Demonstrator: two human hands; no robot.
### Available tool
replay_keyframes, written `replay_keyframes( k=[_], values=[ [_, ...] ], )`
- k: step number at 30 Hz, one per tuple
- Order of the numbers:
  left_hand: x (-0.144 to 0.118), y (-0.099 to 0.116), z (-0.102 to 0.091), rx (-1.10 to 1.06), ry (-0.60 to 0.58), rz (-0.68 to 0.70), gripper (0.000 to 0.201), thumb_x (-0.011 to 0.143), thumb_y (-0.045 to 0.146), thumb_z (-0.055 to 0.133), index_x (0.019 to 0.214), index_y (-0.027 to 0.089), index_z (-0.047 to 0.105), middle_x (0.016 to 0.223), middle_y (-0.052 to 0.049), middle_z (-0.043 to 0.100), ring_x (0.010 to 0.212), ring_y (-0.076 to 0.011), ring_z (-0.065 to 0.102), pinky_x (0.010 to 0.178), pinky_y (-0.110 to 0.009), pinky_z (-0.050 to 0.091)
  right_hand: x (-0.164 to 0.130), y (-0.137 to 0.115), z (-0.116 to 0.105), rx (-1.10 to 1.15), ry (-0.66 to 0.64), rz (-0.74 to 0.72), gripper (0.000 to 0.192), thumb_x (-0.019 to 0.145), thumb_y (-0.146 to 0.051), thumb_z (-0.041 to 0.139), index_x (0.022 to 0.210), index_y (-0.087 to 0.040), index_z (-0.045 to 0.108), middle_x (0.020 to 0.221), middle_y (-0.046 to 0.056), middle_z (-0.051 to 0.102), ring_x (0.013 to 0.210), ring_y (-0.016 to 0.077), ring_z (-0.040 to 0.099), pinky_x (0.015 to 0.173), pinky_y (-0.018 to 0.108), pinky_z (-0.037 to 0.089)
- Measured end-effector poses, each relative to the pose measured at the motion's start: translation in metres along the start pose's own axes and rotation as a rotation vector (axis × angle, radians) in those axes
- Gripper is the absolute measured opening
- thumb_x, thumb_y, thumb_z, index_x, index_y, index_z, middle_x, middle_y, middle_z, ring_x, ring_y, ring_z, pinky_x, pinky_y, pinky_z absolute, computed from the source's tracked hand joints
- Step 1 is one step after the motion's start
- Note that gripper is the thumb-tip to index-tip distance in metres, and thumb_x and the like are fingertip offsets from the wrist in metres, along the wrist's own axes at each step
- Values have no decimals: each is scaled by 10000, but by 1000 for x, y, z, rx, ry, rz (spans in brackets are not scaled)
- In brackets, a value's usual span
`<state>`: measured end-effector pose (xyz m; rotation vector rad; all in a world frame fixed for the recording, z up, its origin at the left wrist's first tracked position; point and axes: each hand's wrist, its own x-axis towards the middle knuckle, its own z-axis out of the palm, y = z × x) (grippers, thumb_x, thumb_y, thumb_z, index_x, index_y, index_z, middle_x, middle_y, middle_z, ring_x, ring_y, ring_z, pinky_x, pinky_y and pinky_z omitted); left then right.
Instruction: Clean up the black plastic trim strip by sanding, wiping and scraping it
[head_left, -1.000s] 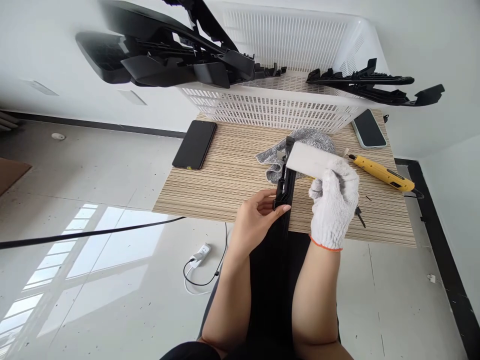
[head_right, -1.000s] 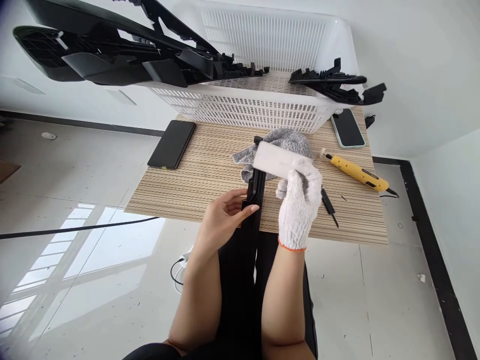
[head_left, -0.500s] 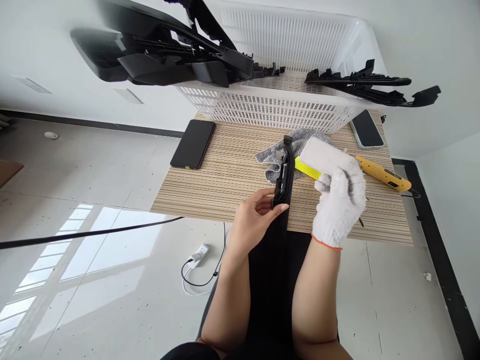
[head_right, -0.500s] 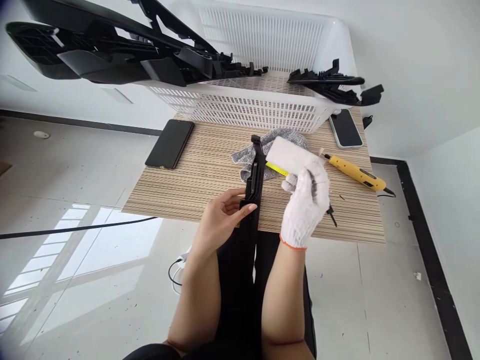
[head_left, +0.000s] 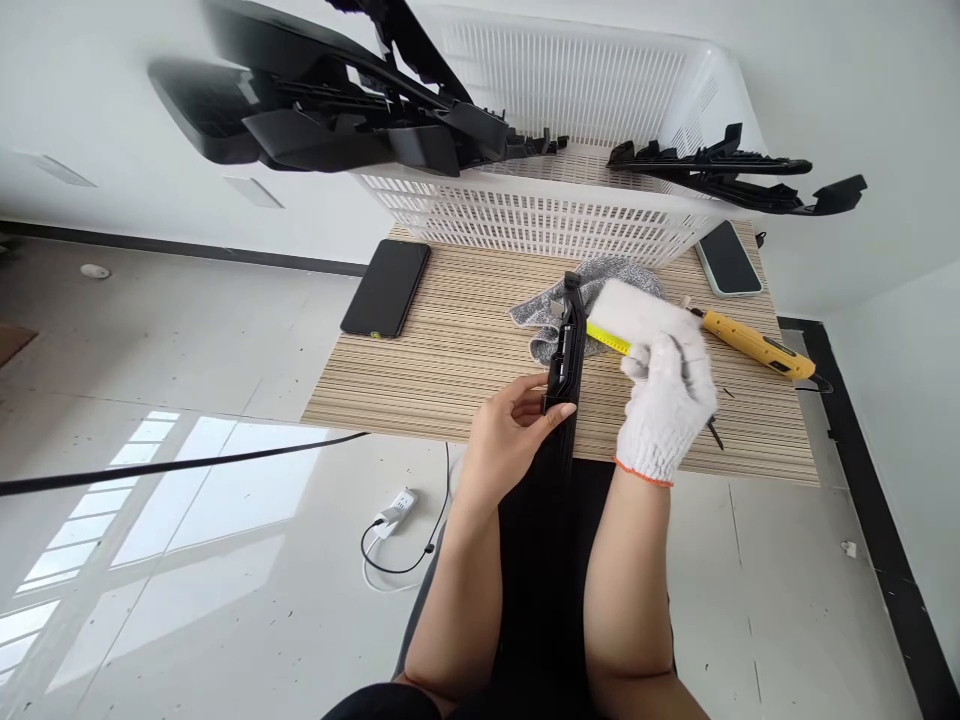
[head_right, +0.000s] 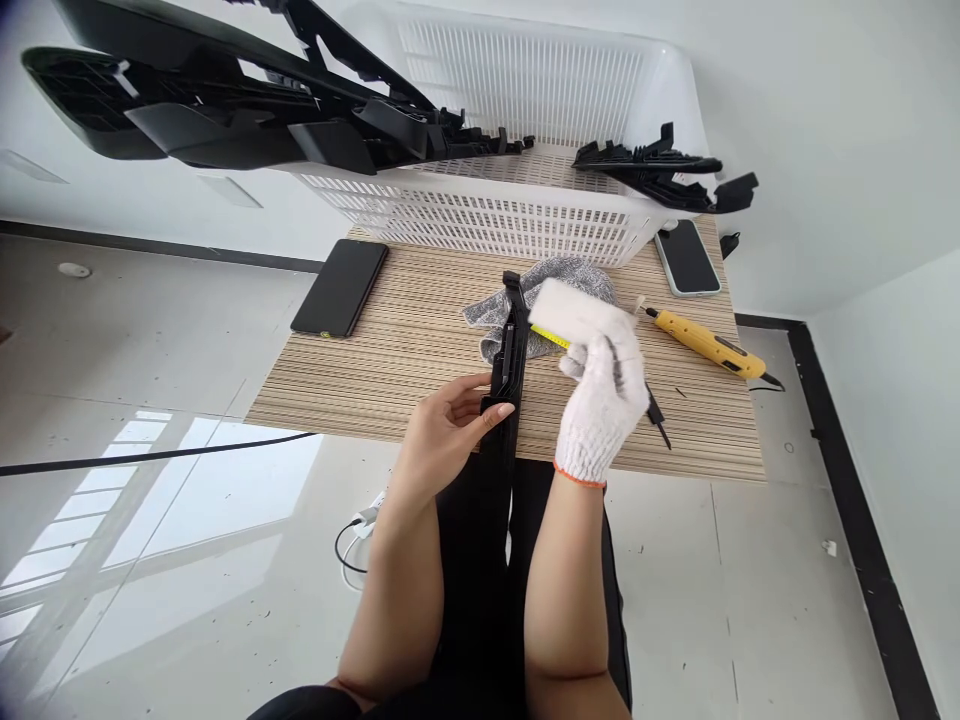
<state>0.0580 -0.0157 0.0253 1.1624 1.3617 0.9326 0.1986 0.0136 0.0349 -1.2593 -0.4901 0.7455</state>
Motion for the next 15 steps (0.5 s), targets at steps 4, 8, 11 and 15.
replay_keyframes(
  k=[4,8,11,15],
  values=[
    [0,0,0,-1,-7,-15,459,767,431,770,1151,200,670,987,-56,760,960,-190,721,874,-310,605,-3,2,5,7,-206,154,281,760,-306,723,1024,-208,718,798,-14,672,608,75,623,480,161,471],
    [0,0,1,-17,4,-3,451,768,412,773,1151,196,670,991,-55,761,948,-183,724,872,-301,605,-4,3,8,26,1,11,288,809,-328,663,1068,-208,700,841,1,686,685,101,660,524,181,504],
    [0,0,1,0,-14,-5,457,763,425,774,1149,202,672,981,-56,759,962,-193,721,865,-308,608,-4,1,7,11,-187,91,296,782,-320,702,1054,-202,713,823,5,685,669,104,650,511,186,488],
    [-1,0,0,3,-3,0,465,769,437,767,1159,203,672,995,-62,758,968,-192,720,887,-311,600,-2,0,3,-10,-121,68,277,796,-320,669,1054,-224,706,782,-24,658,589,75,605,481,180,458]
  ],
)
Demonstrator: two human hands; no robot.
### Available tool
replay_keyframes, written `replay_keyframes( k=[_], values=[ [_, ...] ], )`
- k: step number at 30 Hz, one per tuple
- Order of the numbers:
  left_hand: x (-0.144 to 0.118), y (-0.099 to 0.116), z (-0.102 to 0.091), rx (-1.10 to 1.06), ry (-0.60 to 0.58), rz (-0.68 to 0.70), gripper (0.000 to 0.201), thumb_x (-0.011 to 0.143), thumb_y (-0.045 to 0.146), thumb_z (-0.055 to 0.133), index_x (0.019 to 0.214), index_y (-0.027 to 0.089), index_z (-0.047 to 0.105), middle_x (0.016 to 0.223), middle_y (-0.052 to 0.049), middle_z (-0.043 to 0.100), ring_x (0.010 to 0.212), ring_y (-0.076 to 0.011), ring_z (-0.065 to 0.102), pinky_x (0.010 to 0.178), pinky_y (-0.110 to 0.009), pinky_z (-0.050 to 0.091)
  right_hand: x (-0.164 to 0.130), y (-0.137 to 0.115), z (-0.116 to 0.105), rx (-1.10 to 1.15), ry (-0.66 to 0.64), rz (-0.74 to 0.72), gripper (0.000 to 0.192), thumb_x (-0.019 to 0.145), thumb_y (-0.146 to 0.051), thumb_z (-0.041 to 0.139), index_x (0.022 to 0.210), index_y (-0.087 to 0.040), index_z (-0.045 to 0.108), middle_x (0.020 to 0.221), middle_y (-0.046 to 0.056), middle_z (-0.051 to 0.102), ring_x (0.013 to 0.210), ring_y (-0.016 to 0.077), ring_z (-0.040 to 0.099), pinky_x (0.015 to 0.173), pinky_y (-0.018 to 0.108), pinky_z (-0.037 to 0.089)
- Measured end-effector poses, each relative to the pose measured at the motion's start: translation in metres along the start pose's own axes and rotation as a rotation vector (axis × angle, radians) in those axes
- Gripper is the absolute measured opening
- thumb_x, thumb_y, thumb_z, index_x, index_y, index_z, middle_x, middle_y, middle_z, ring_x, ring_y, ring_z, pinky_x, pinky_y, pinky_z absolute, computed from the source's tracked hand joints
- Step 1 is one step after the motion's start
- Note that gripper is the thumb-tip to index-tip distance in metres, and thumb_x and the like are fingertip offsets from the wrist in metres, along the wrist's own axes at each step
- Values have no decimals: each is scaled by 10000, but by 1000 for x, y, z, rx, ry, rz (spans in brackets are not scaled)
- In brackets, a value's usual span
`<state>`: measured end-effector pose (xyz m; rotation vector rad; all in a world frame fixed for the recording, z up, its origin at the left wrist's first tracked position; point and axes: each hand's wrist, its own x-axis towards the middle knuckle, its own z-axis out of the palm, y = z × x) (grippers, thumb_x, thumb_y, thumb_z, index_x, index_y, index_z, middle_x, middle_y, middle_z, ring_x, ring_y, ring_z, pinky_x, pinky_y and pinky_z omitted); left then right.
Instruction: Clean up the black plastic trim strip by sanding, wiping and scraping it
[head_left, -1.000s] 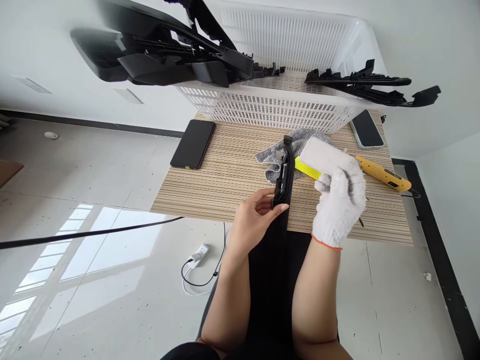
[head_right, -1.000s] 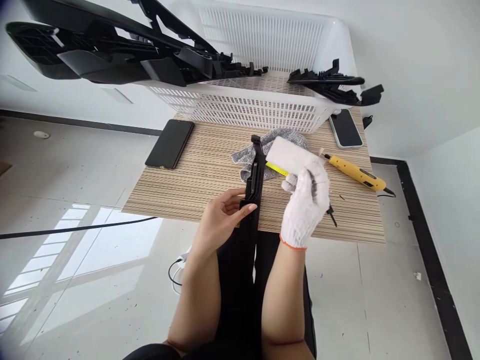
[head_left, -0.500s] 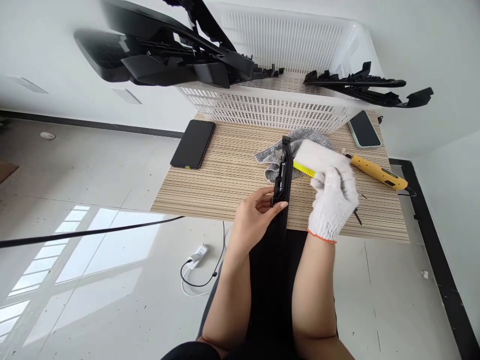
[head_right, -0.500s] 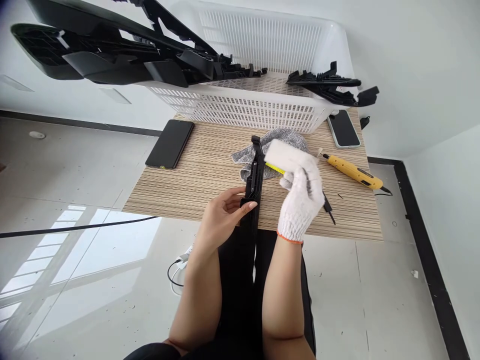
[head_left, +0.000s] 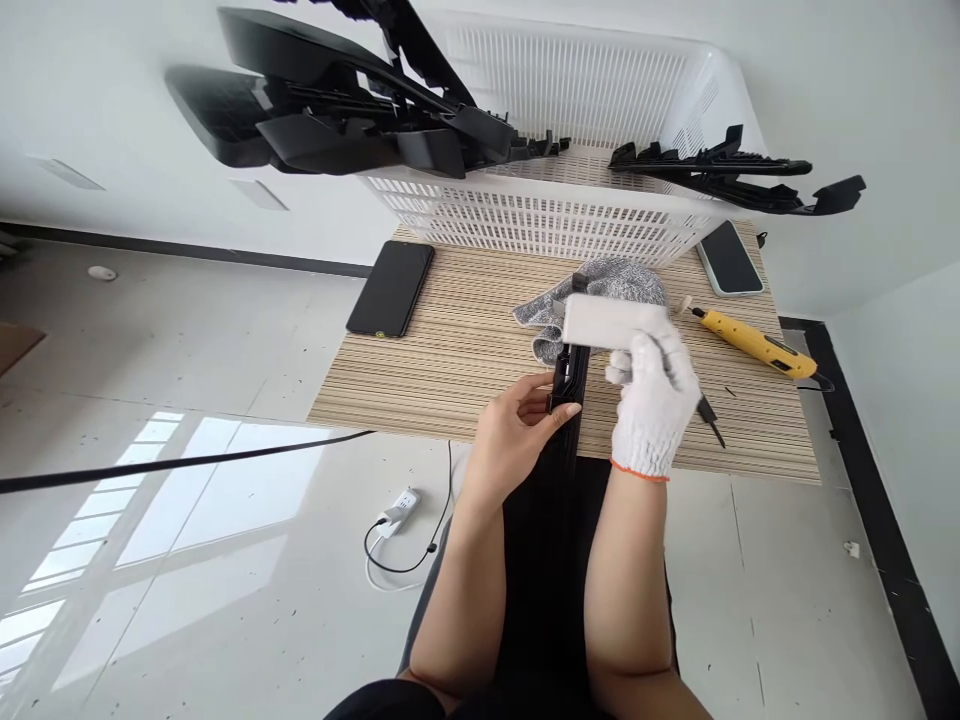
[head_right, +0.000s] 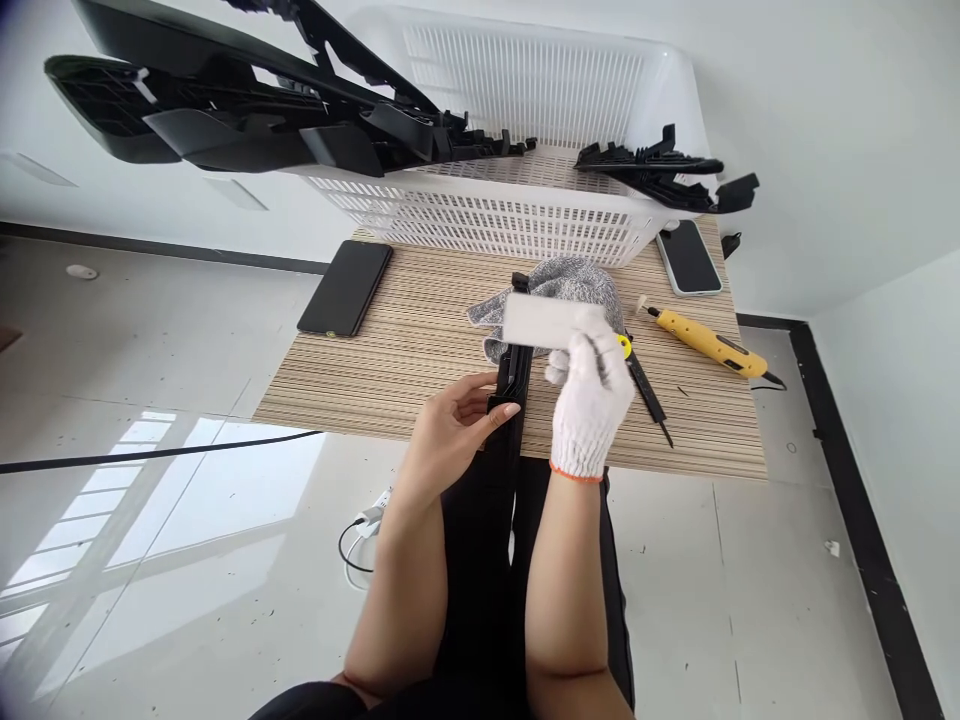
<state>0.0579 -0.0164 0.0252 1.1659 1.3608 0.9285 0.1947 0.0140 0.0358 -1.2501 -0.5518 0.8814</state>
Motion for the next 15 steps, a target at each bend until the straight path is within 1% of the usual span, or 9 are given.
replay_keyframes(
  k=[1,2,4,5,9,10,11,13,15],
  values=[
    [0,0,0,6,2,-4,470,766,441,769,1161,205,672,988,-63,758,972,-197,719,886,-315,600,1,0,-1,14,56,-38,279,805,-327,658,1066,-238,701,791,-30,658,581,68,596,483,180,456],
    [0,-1,0,14,5,-10,473,761,444,773,1158,207,674,982,-64,757,978,-202,717,883,-320,601,1,0,-2,15,49,-41,285,802,-327,664,1072,-245,700,795,-33,659,578,66,593,490,182,458],
    [0,-1,0,21,3,-13,469,755,447,776,1147,209,678,981,-65,754,987,-209,714,879,-326,603,3,1,-4,-8,-68,9,288,781,-312,691,1058,-235,710,765,-32,653,575,70,590,504,191,465],
    [0,-1,-1,17,1,-11,466,758,446,774,1147,211,677,983,-64,752,987,-209,713,880,-328,603,4,1,-5,-10,-87,15,275,777,-302,694,1040,-225,716,735,-33,640,578,73,590,518,197,474],
    [0,1,-1,-10,-11,-17,459,770,440,764,1157,216,664,977,-50,752,957,-200,717,868,-329,609,5,-1,-6,86,115,-153,292,832,-284,633,1114,-246,701,817,-24,649,722,92,642,644,228,537],
    [0,1,-1,-8,-13,-19,455,768,439,766,1152,218,665,971,-46,751,954,-198,716,866,-325,609,4,-3,-7,107,98,-165,322,836,-277,633,1153,-263,689,848,-24,653,747,93,648,660,232,542],
    [0,2,-1,-5,-15,-21,452,766,440,768,1147,219,667,968,-44,749,953,-195,715,867,-320,609,3,-4,-7,106,33,-142,359,830,-270,643,1187,-276,675,863,-26,656,754,94,650,663,235,545],
    [0,2,-2,2,-17,-25,451,769,443,765,1150,222,668,969,-42,747,955,-191,711,871,-313,607,0,-6,-7,47,-125,-45,427,797,-266,684,1223,-280,661,826,-33,657,714,96,646,631,237,543],
    [0,2,-2,12,-13,-26,458,771,445,763,1160,222,667,978,-45,745,962,-190,708,875,-308,604,-2,-7,-5,-44,-233,44,488,759,-262,719,1242,-269,649,810,-33,671,683,103,648,597,239,540]
  ],
)
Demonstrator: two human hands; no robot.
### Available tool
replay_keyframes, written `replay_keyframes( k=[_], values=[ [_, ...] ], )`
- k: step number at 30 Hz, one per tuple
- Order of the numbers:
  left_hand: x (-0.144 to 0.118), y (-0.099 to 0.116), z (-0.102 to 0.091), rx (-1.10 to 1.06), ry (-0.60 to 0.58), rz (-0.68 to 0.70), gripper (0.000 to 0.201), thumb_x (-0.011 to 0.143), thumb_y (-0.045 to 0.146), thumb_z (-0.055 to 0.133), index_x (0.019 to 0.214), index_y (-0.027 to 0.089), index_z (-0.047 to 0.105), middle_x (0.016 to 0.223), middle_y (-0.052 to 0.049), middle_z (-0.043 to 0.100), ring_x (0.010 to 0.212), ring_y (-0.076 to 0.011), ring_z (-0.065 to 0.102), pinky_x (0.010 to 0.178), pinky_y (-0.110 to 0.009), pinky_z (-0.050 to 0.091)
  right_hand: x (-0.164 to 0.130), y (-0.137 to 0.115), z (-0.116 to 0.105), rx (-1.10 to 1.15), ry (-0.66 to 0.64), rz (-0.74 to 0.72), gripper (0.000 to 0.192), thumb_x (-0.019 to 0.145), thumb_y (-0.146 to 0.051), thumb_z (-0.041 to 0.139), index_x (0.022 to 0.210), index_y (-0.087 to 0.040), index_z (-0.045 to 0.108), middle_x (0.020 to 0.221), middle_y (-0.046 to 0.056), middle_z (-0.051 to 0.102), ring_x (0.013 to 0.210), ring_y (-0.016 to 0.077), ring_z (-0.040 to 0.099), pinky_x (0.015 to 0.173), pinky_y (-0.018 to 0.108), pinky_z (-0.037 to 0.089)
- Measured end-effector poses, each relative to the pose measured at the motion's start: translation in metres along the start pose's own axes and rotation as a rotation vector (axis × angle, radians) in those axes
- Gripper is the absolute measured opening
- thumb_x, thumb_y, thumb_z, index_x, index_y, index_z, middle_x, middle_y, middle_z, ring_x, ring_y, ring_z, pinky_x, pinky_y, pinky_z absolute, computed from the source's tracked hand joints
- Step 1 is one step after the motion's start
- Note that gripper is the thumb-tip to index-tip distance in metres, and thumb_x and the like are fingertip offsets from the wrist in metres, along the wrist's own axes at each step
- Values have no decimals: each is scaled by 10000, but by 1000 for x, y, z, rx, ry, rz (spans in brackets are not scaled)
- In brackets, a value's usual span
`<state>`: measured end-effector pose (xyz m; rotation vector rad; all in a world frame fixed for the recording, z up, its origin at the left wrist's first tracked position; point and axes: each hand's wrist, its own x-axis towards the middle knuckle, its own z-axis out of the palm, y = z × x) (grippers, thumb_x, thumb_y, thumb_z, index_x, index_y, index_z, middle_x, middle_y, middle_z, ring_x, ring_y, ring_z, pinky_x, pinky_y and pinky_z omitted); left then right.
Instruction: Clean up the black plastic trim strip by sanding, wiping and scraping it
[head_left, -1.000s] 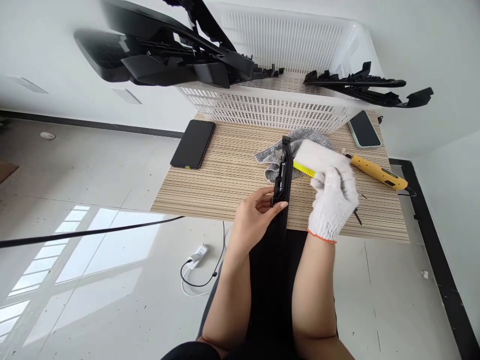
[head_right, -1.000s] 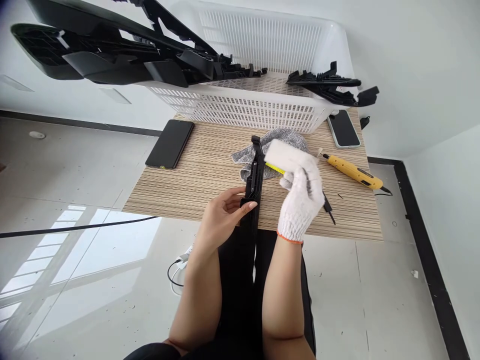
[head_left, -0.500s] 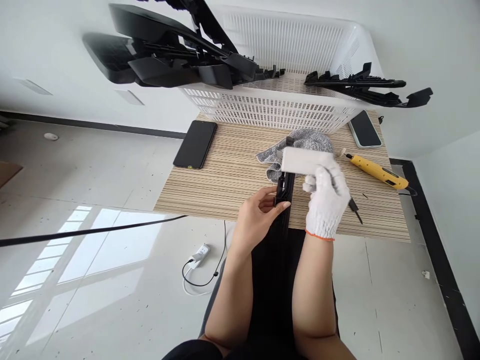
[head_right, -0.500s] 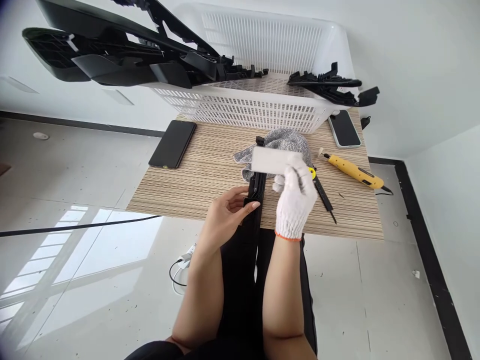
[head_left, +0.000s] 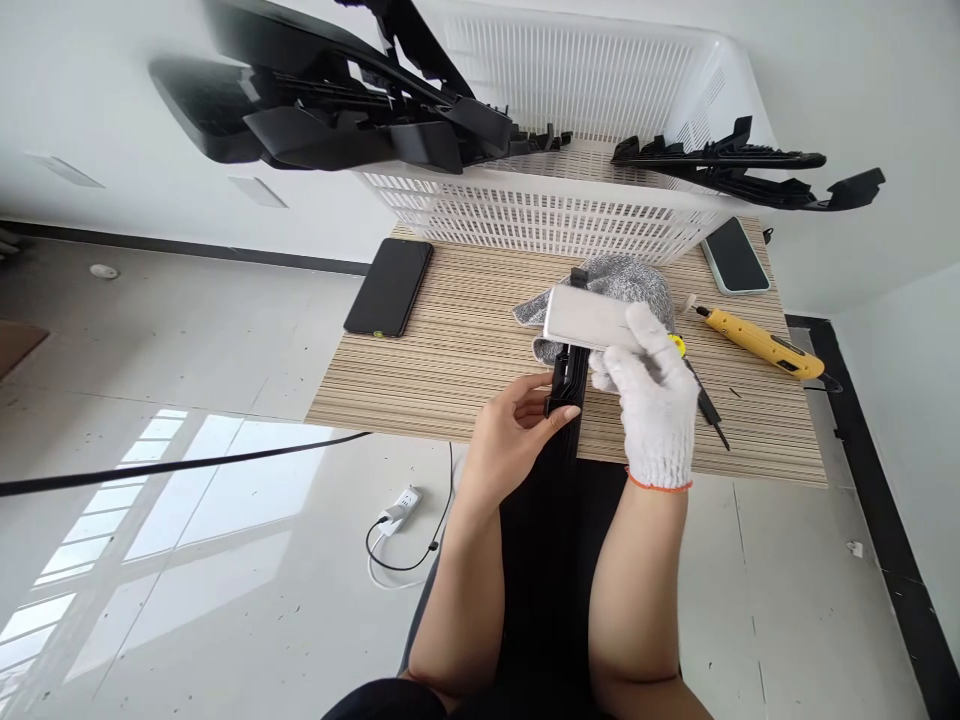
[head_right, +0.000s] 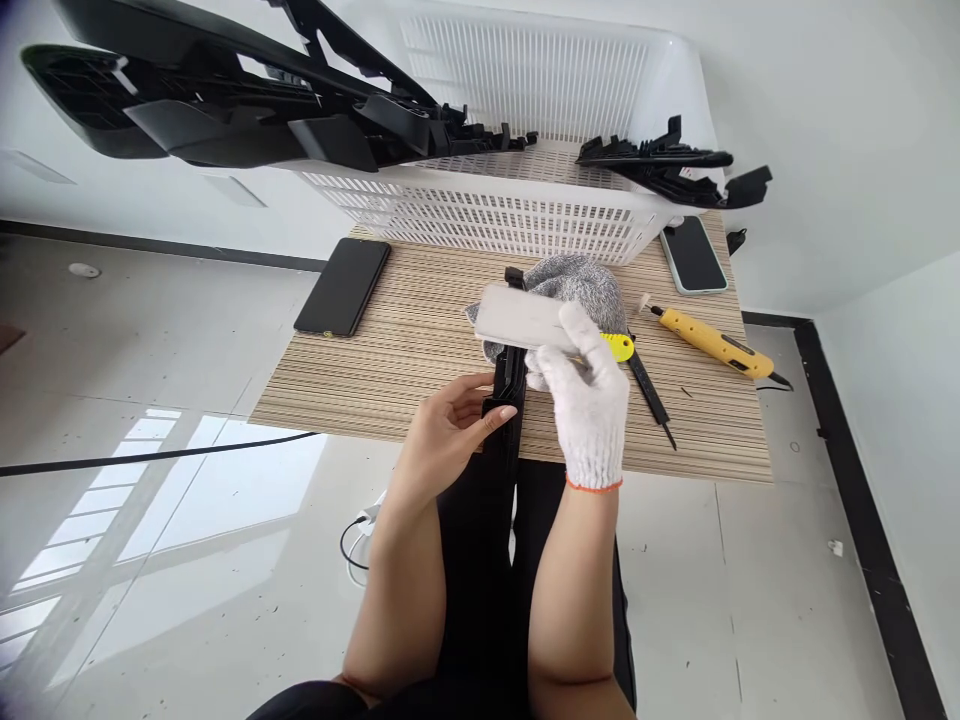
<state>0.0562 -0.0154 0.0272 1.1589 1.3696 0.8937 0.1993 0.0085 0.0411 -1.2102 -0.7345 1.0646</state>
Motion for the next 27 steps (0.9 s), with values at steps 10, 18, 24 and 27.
replay_keyframes(
  k=[10,18,24,27],
  values=[
    [1,-4,0,17,20,18,458,762,453,769,1148,223,681,984,-51,747,983,-192,706,894,-304,594,7,0,-5,-116,-51,130,168,790,-349,665,787,-189,613,638,-32,598,518,75,550,427,173,407],
    [2,-4,0,1,0,20,461,765,450,770,1151,218,671,992,-46,748,973,-177,709,885,-285,596,11,2,0,-17,191,48,283,798,-429,686,983,-233,601,595,-69,592,390,83,504,339,193,340],
    [2,-4,1,-13,-2,35,455,778,432,762,1163,209,665,999,-50,755,969,-177,714,887,-283,597,12,3,4,15,320,-111,396,819,-341,662,1187,-226,569,927,-9,670,522,62,601,435,187,464],
    [2,-3,2,18,0,41,451,776,430,764,1157,208,670,1000,-48,754,982,-174,711,890,-272,592,13,5,3,-31,79,-29,430,807,-354,676,1208,-227,587,903,-11,668,539,63,603,455,185,484]
  ],
)
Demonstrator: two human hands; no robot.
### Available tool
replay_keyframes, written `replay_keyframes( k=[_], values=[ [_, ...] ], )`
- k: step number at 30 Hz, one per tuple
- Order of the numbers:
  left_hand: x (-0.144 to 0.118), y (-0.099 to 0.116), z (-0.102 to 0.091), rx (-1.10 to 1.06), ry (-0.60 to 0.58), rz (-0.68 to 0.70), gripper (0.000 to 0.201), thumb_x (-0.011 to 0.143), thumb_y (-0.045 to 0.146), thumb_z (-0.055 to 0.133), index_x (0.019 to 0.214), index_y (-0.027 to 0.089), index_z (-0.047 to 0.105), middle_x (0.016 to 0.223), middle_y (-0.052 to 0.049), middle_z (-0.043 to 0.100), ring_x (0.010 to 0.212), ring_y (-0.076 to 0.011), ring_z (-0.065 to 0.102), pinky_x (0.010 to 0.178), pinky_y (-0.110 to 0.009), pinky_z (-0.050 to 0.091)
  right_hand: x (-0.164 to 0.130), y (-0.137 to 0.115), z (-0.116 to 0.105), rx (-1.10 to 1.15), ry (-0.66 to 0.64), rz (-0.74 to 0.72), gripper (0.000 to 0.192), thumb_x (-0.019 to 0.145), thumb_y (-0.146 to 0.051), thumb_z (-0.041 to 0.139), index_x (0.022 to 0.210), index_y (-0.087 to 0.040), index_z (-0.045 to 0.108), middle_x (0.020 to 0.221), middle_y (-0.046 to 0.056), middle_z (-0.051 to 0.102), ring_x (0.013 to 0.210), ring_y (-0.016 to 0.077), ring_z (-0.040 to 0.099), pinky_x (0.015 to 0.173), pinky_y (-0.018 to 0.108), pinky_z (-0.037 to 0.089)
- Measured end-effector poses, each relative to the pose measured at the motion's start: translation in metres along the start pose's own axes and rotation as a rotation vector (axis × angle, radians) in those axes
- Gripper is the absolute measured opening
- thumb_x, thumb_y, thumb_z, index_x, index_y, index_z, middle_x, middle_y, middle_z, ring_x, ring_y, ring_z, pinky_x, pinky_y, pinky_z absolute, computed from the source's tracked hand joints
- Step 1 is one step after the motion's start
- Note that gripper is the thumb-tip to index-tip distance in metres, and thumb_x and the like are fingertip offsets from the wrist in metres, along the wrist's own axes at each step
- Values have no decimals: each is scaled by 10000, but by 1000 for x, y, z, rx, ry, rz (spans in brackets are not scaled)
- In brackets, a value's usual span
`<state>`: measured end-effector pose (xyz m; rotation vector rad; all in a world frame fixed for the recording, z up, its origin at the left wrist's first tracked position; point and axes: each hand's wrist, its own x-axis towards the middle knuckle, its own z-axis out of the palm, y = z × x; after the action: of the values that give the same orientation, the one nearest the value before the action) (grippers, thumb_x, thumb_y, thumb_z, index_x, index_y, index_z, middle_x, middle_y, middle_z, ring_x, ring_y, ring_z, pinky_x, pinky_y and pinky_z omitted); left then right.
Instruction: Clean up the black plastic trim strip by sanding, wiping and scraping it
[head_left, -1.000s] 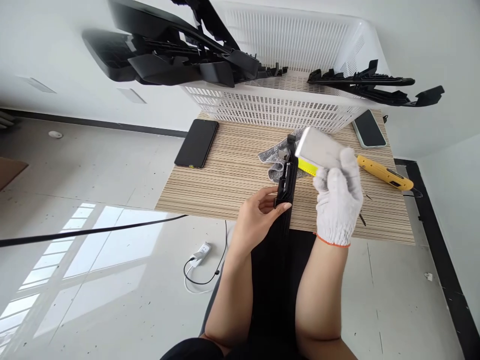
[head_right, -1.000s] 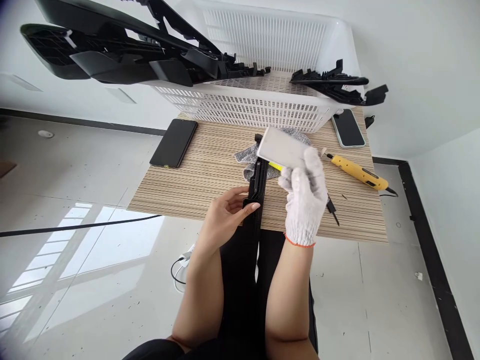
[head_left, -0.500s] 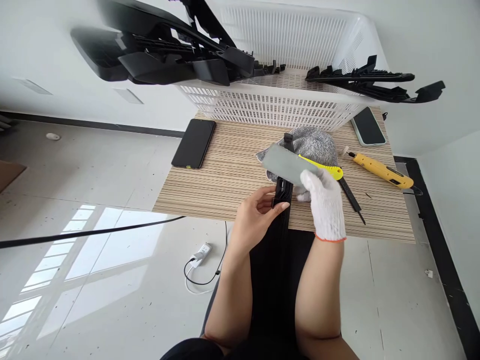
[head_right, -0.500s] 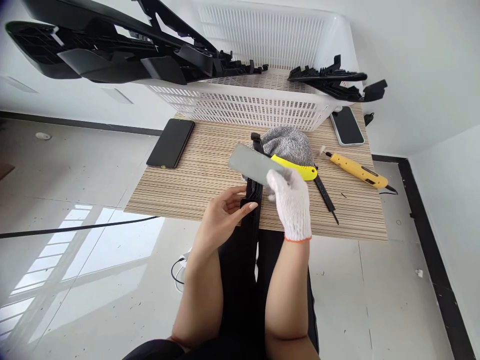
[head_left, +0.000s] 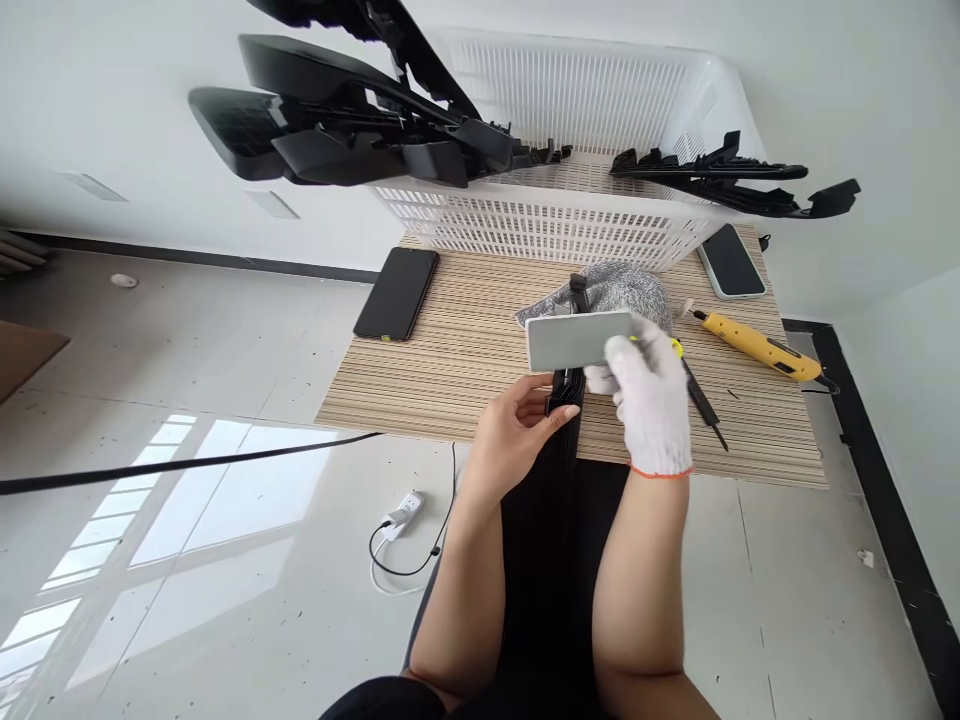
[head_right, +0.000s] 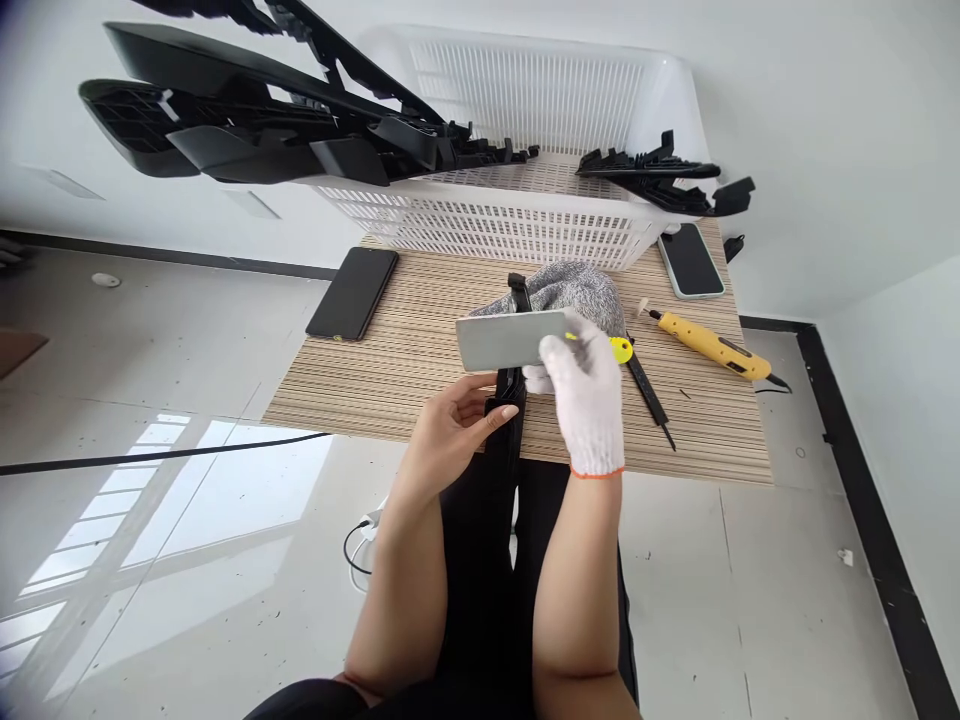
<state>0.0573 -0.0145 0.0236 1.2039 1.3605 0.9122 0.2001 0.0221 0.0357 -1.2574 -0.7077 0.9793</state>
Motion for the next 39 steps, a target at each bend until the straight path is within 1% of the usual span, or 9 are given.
replay_keyframes(
  k=[4,8,16,20,23,27,31,36,39],
  values=[
    [0,1,0,-3,2,-7,450,788,427,753,1166,199,666,990,-45,758,961,-164,716,884,-261,591,2,2,-2,27,267,-114,404,846,-376,624,1218,-230,573,975,8,664,652,86,662,565,219,556],
    [1,1,-1,23,-2,-9,458,778,426,762,1167,202,671,1031,-50,753,1019,-171,704,898,-257,586,0,1,-2,-20,24,-12,409,818,-371,670,1190,-212,609,902,3,674,649,106,665,565,236,563],
    [2,1,0,16,-4,-19,464,779,429,761,1173,201,669,1021,-54,755,1017,-177,707,895,-268,590,-1,0,0,16,43,9,341,805,-351,689,1104,-192,655,899,1,672,657,95,654,593,230,560],
    [4,1,-1,14,0,-12,438,790,406,755,1164,193,670,1009,-50,758,976,-164,716,892,-261,589,3,1,-4,95,274,-103,295,830,-360,658,1079,-202,650,920,-3,673,657,80,643,634,236,568],
    [4,1,-2,25,-12,-16,470,779,428,761,1179,201,667,1047,-57,753,1047,-177,699,926,-270,579,5,2,-6,55,40,58,297,785,-365,713,1019,-187,669,843,-4,670,605,82,615,554,213,530],
    [4,2,-1,27,-2,-16,459,788,420,753,1173,186,665,1046,-64,755,1019,-179,709,922,-284,583,6,3,-7,120,242,-46,305,817,-383,673,1052,-190,643,888,6,676,647,86,635,603,224,554],
    [5,3,-1,35,-11,-30,473,777,416,761,1174,177,664,1047,-69,751,1048,-185,700,934,-282,578,7,4,-8,65,41,72,300,785,-382,715,1004,-182,663,832,7,670,602,86,610,538,213,528],
    [7,2,-1,29,-13,-19,458,783,418,755,1167,185,666,1019,-60,756,1019,-179,707,926,-284,580,7,0,-9,190,217,-103,274,813,-342,685,1055,-218,644,892,-20,660,619,58,610,586,202,543],
    [8,1,-3,30,-21,-24,488,772,442,760,1176,186,664,1037,-67,746,1043,-186,697,940,-291,573,2,-4,-11,169,34,4,282,806,-353,699,1064,-256,637,678,-82,553,419,21,417,366,147,346]
  ],
)
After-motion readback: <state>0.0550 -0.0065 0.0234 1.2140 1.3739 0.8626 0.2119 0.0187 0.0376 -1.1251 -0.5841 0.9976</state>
